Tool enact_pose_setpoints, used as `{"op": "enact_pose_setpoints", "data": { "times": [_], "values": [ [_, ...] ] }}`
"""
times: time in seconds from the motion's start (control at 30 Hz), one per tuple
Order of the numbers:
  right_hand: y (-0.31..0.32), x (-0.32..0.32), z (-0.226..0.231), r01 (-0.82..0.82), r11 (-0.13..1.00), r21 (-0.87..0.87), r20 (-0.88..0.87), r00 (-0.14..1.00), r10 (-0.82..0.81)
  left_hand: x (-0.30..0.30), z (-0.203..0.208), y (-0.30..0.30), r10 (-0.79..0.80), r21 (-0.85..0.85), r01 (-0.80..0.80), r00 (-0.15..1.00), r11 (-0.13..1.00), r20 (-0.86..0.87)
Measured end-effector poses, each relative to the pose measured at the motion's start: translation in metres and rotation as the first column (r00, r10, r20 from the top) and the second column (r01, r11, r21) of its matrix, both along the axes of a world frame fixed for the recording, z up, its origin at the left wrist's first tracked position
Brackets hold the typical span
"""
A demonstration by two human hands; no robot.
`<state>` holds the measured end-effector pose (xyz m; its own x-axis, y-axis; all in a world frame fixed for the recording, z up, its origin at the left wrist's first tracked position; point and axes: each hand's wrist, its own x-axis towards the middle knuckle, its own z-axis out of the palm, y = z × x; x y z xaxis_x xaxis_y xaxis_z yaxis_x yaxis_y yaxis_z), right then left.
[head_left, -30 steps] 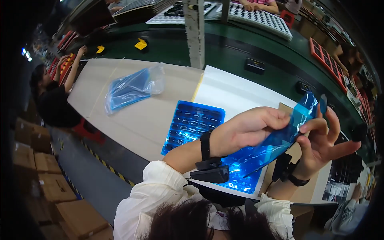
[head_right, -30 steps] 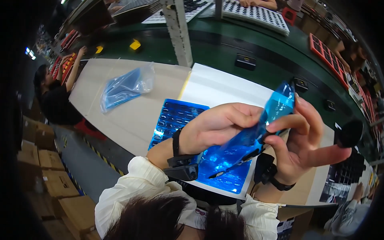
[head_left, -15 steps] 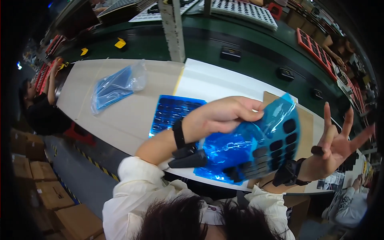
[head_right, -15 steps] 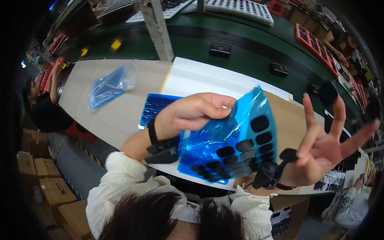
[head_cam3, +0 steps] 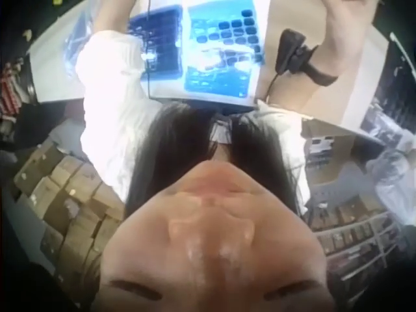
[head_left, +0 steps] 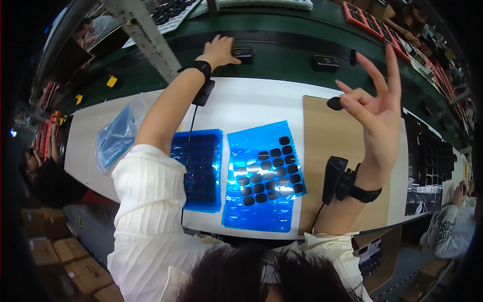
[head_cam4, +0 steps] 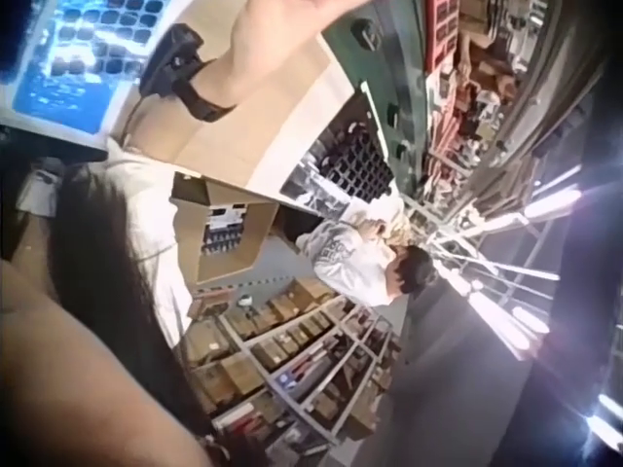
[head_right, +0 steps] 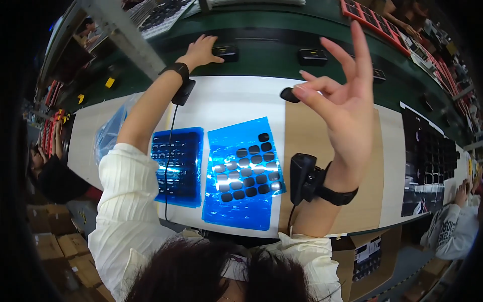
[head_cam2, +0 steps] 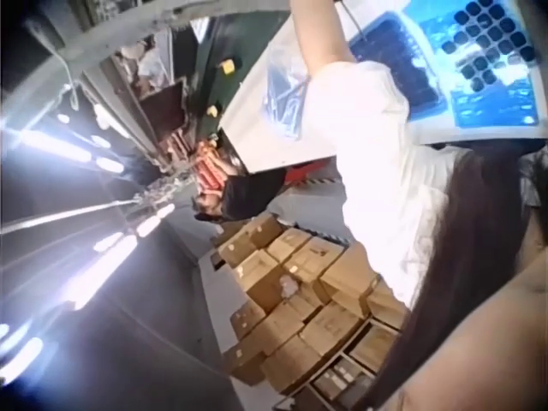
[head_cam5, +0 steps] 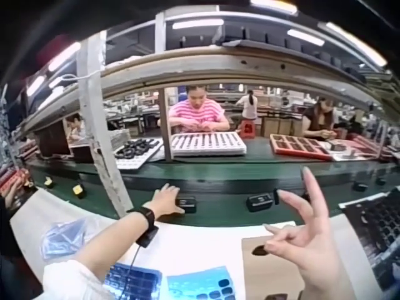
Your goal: The person peels adhesive pads from a blue sheet and presses them onto the back of black cases before placing each case onto a conveyor belt.
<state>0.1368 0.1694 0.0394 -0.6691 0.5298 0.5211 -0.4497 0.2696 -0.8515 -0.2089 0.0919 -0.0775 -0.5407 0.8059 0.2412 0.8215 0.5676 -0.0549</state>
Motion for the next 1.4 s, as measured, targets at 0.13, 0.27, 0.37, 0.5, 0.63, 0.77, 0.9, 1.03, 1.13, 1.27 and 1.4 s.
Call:
{"op": "enact_pose_setpoints", "data": {
  "times": [0.13,0.27,0.37,0.5,0.63,0.77,0.9,1.03,1.13,1.27,1.4],
  "values": [
    [0.017,-0.008,-0.016,0.060,0.998,-0.011,0.108,0.992,-0.058,-0.018,-0.019,0.010,0.170,-0.145,-0.154,0.980,0.977,0.102],
    [0.022,-0.009,-0.022,0.121,0.993,-0.004,0.173,0.978,-0.118,-0.007,-0.010,0.011,0.145,-0.114,-0.136,0.986,0.984,0.083],
    [0.019,-0.016,-0.022,0.108,0.994,-0.016,0.122,0.987,-0.105,0.018,0.020,0.002,0.049,0.074,-0.063,0.983,0.995,0.177],
    [0.014,-0.017,-0.015,0.085,0.996,0.017,0.134,0.987,-0.087,0.089,0.059,-0.015,-0.381,0.489,0.105,0.772,0.866,0.509],
    [-0.009,-0.021,-0.002,0.142,0.978,-0.150,0.179,0.977,-0.115,0.148,0.086,-0.036,-0.545,0.638,0.135,0.668,0.758,0.506],
    [-0.016,-0.019,-0.005,0.103,0.979,-0.177,0.136,0.987,-0.079,0.181,0.098,-0.049,-0.653,0.713,0.097,0.500,0.695,0.568],
    [-0.017,-0.019,-0.010,0.057,0.984,-0.169,0.135,0.990,-0.034,0.191,0.108,-0.059,-0.692,0.735,0.072,0.411,0.674,0.594],
    [-0.020,-0.020,-0.014,0.042,0.986,-0.159,0.148,0.989,-0.018,0.192,0.108,-0.062,-0.690,0.733,0.051,0.389,0.678,0.611],
    [-0.018,-0.021,-0.019,0.034,0.986,-0.161,0.157,0.988,-0.009,0.197,0.109,-0.060,-0.668,0.720,0.042,0.414,0.693,0.619],
    [-0.019,-0.022,-0.023,0.020,0.988,-0.155,0.166,0.986,0.006,0.199,0.110,-0.060,-0.624,0.695,0.040,0.479,0.718,0.617],
    [-0.018,-0.022,-0.022,0.019,0.990,-0.142,0.171,0.985,0.006,0.200,0.109,-0.061,-0.629,0.703,0.050,0.495,0.709,0.599]
  ]
}}
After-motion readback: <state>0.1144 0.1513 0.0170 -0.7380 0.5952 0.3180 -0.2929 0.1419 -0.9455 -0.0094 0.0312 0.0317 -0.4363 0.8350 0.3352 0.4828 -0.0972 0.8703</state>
